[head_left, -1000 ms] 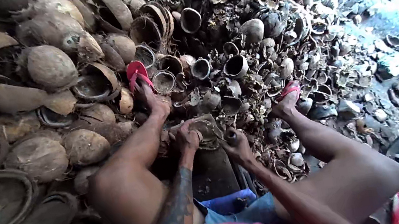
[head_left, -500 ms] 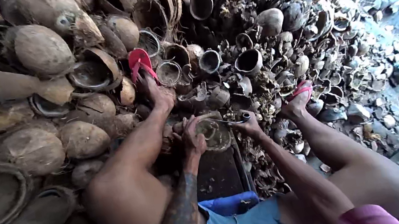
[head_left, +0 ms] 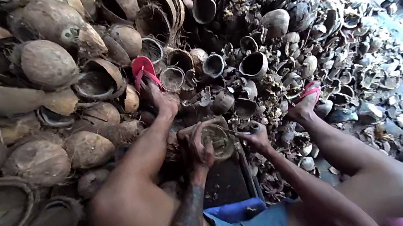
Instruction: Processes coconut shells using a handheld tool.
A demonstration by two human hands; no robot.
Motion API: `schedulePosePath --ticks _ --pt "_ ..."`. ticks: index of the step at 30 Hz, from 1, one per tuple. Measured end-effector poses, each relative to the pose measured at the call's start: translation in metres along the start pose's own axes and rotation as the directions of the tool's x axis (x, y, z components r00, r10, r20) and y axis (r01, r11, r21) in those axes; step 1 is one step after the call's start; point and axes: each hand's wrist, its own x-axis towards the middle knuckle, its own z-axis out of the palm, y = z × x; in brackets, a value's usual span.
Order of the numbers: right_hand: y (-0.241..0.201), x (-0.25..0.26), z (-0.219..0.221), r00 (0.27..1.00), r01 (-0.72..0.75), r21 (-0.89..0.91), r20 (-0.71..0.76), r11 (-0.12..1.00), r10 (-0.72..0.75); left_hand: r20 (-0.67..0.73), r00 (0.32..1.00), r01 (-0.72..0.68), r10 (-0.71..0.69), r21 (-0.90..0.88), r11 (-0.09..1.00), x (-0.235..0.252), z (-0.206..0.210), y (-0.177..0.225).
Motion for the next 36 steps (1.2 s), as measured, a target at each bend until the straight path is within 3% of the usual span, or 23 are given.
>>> schedulePosePath --ticks 2,4,6,8,10,14,17,21,24,26,29,31,34,36 --pt "0.011 0.019 -0.011 0.994 0.058 0.024 0.092 0.998 -0.06 0.013 0.999 -0.036 0.036 -0.006 0.999 0.002 0.006 -0.01" --pt "-0.002 -0.005 -0.002 0.997 0.054 0.026 0.061 0.998 -0.056 0.009 0.999 0.046 -0.045 -0.029 0.999 0.004 -0.005 -0.012" --pt "-0.024 -0.058 0.008 0.996 -0.03 0.032 -0.086 0.999 0.032 -0.076 0.99 0.116 -0.122 -0.076 0.99 0.002 -0.007 -0.005" --pt "-0.038 -0.095 0.026 0.956 -0.098 0.166 -0.259 0.981 0.14 -0.067 0.993 0.09 -0.092 -0.04 0.995 -0.003 -0.001 0.005" --pt "-0.035 -0.088 0.036 0.928 -0.095 0.222 -0.332 0.97 0.167 -0.086 0.996 0.022 -0.016 0.059 0.998 -0.003 0.009 0.005" --pt "0.004 -0.008 0.007 0.997 -0.05 0.075 -0.052 0.996 0.054 -0.065 0.998 -0.013 0.022 0.138 0.99 0.005 0.006 0.0" --pt "0.018 0.013 0.003 0.998 0.014 0.133 0.063 0.991 -0.023 -0.03 0.999 -0.023 0.028 0.163 0.986 0.017 0.002 -0.007" --pt "-0.015 -0.067 0.016 0.98 -0.111 0.139 -0.152 0.984 0.132 -0.079 0.989 0.131 -0.125 0.077 0.988 0.018 0.001 -0.008" --pt "-0.032 -0.096 0.033 0.92 -0.172 0.266 -0.301 0.949 0.251 -0.052 0.996 0.085 -0.077 0.169 0.982 0.015 0.012 -0.004" --pt "-0.023 -0.063 0.027 0.944 -0.163 0.214 -0.249 0.963 0.215 -0.061 0.998 0.039 -0.026 0.206 0.978 0.028 0.015 -0.012" --pt "-0.007 -0.018 0.002 0.983 -0.179 0.083 -0.025 0.98 0.182 0.016 0.998 0.056 -0.06 0.205 0.977 0.029 0.013 -0.008" --pt "-0.005 0.002 -0.001 0.993 -0.102 0.062 0.064 0.993 0.098 0.005 0.998 0.055 -0.058 0.212 0.976 0.033 0.011 -0.006" --pt "-0.019 -0.032 0.011 0.975 0.154 -0.151 0.186 0.976 -0.125 -0.032 0.997 0.07 -0.064 0.226 0.972 0.028 0.012 -0.006" --pt "-0.034 -0.073 0.023 0.986 0.144 -0.235 0.116 0.961 -0.119 -0.027 0.995 0.104 -0.101 0.231 0.967 0.027 0.011 0.001"
